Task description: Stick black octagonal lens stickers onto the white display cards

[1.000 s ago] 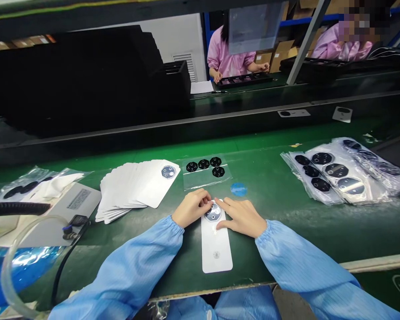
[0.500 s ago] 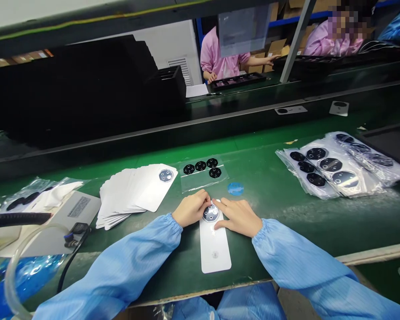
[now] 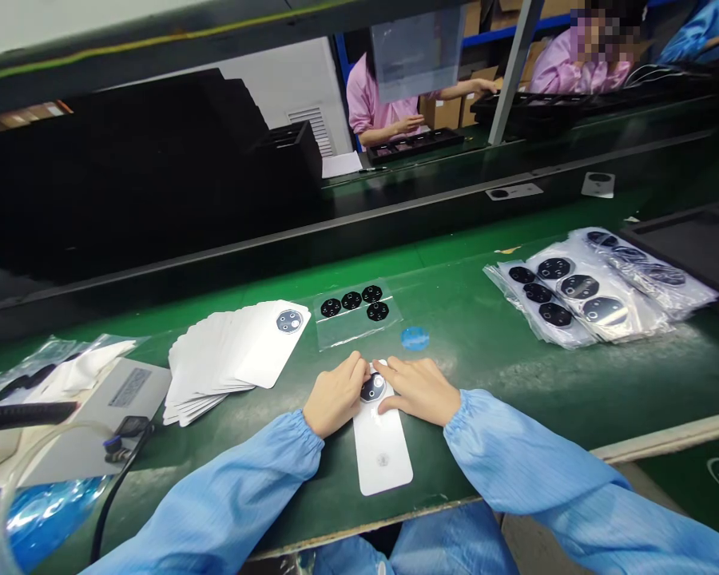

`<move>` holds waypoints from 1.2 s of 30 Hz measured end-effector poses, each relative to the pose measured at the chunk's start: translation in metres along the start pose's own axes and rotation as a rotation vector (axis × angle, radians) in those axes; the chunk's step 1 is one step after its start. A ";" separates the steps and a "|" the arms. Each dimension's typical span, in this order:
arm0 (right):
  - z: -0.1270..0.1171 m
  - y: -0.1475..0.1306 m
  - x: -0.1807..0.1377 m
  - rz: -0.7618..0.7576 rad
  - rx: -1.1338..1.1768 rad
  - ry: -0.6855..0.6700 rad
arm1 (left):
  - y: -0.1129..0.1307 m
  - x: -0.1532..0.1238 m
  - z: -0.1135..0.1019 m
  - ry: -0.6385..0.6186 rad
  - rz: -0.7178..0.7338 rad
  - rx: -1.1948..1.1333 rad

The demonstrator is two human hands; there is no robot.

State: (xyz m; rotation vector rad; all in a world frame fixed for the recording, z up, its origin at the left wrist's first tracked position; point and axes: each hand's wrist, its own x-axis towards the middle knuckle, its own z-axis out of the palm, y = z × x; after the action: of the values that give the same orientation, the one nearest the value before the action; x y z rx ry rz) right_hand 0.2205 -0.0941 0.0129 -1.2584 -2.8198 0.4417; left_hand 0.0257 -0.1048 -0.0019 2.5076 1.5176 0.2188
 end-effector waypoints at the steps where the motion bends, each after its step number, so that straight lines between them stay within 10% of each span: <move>1: 0.000 0.000 0.000 0.000 0.002 -0.001 | -0.001 0.002 -0.001 0.006 -0.006 -0.026; 36: 0.009 0.001 -0.003 0.051 0.044 0.045 | -0.017 0.017 -0.004 0.030 -0.066 -0.327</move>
State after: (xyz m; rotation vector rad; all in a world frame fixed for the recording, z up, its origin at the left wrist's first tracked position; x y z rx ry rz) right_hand 0.2217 -0.0979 0.0041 -1.3179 -2.7312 0.4683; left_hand 0.0176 -0.0815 -0.0020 2.2053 1.4396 0.4559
